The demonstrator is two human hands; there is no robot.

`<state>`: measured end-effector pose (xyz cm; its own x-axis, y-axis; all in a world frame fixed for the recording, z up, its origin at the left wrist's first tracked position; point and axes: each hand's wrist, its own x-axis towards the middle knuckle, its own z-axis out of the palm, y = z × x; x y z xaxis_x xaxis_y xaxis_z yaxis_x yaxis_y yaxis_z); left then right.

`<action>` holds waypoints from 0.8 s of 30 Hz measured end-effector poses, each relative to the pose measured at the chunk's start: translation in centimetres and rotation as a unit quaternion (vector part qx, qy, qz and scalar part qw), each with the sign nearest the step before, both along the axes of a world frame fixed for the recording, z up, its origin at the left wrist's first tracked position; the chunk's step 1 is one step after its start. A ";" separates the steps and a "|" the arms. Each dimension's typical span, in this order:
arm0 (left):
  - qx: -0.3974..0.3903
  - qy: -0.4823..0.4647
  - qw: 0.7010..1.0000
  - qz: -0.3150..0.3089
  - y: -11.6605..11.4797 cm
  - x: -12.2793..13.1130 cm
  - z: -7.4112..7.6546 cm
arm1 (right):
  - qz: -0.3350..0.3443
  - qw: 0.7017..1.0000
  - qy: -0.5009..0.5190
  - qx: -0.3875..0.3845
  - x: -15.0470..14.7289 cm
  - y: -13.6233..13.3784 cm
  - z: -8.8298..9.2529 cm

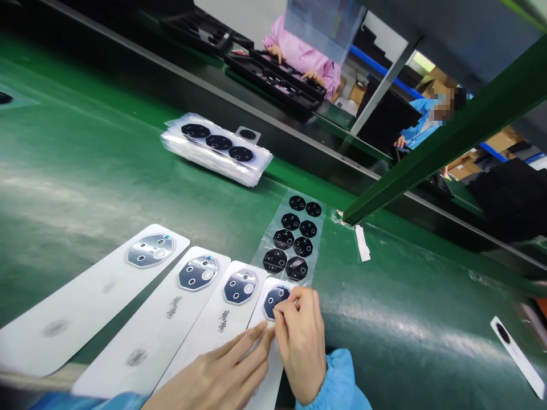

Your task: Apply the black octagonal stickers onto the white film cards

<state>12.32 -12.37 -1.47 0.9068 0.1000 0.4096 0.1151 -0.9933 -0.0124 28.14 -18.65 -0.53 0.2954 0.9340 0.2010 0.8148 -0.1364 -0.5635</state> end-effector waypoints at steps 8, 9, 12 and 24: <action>0.015 -0.011 1.000 -0.005 0.1 0.2 -0.4 | -0.090 0.995 0.021 0.029 0.0 -0.1 0.5; 0.013 -0.010 1.000 -0.007 0.1 0.2 -0.4 | -0.072 0.997 -0.005 0.020 -0.3 -0.2 0.4; 0.008 -0.001 1.000 -0.009 0.1 0.2 -0.1 | -0.041 0.998 -0.037 -0.005 -0.6 -0.2 0.3; -0.003 0.003 1.000 -0.009 0.0 0.0 -0.4 | -0.062 0.998 0.008 -0.014 0.1 0.1 0.8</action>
